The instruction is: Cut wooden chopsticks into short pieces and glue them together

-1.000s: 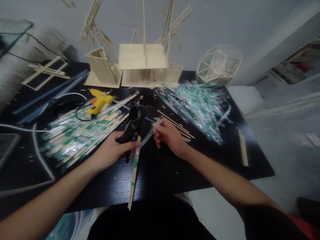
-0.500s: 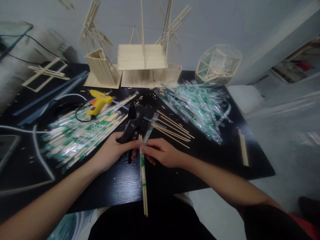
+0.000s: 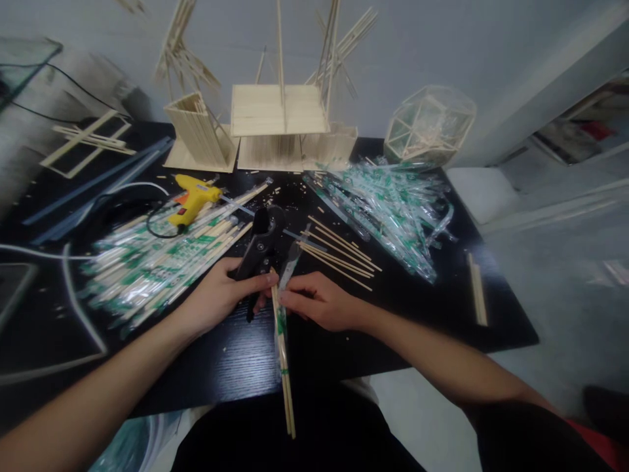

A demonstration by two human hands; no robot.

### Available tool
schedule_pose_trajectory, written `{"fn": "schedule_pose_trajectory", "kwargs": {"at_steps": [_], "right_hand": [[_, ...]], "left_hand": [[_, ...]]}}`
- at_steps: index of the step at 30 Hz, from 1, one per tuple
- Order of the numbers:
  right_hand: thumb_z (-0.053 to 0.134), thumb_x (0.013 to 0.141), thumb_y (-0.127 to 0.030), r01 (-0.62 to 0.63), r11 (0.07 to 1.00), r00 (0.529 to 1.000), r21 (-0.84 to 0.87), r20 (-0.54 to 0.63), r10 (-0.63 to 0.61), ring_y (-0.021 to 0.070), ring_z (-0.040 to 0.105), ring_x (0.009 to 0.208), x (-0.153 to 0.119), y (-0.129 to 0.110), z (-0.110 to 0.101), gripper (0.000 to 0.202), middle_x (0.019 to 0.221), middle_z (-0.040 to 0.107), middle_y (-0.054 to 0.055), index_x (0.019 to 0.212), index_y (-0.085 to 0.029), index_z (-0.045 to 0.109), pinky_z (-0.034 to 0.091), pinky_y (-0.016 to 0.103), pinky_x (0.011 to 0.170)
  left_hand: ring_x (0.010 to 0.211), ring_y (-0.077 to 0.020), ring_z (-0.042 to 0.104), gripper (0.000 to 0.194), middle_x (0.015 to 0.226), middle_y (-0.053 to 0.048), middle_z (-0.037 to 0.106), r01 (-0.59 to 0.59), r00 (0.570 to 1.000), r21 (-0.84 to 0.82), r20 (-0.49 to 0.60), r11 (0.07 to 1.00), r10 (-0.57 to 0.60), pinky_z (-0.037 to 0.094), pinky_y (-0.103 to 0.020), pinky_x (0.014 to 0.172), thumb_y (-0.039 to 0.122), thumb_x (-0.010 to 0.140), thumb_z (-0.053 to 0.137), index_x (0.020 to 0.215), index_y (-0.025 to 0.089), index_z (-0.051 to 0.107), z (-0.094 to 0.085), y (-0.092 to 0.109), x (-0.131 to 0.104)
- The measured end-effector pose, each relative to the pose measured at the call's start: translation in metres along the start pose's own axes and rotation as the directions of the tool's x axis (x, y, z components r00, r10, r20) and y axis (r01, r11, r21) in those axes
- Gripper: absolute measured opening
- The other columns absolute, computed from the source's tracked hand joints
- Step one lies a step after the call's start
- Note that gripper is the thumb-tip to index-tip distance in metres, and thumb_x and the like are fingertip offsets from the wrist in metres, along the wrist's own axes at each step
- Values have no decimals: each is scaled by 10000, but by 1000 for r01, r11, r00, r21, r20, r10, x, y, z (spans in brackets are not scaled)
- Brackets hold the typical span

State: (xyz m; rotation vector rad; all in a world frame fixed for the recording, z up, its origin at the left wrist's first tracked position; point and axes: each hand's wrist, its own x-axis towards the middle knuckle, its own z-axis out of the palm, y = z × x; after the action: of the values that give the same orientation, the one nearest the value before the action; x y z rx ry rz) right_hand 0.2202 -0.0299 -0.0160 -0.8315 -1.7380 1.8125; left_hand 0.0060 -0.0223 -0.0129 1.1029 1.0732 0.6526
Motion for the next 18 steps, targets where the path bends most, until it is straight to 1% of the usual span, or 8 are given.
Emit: {"fn": "schedule_pose_trajectory", "kwargs": {"at_steps": [5,8,12,18], "right_hand": [[568,969,-460,13,999,987,-29,-158,-17,94,440,537,2,6,-6,399,584,478,-46,688,-177,547,340,232,532],[572,962,-451,6,1000,978,-16,-210,-9,98,462,510,3,7,-9,377,564,492,-46,703,-178,571,364,231,514],[590,946,-484,-11,1000,959,20,-284,16,101,491,517,5,5,-10,398,580,518,-36,685,-184,568,400,231,509],[616,927,-462,11,998,931,68,-364,14,102,500,528,7,5,-11,355,606,525,-35,709,-187,561,428,233,514]], "left_hand": [[535,-131,585,267,589,-2,638,-13,1000,19,-16,1000,13,484,-236,516,395,787,796,690,161,710,-2,0,0],[530,-130,585,275,587,-3,645,-12,1000,15,-17,1000,12,484,-236,511,404,776,807,686,162,711,-1,1,0],[511,-124,585,268,575,3,645,-4,1000,6,-1,1000,4,489,-231,501,402,776,812,718,157,722,-1,1,0],[493,-123,590,259,564,6,648,3,1000,-10,1,1000,-3,484,-225,480,398,772,818,735,159,725,1,2,0]]}}
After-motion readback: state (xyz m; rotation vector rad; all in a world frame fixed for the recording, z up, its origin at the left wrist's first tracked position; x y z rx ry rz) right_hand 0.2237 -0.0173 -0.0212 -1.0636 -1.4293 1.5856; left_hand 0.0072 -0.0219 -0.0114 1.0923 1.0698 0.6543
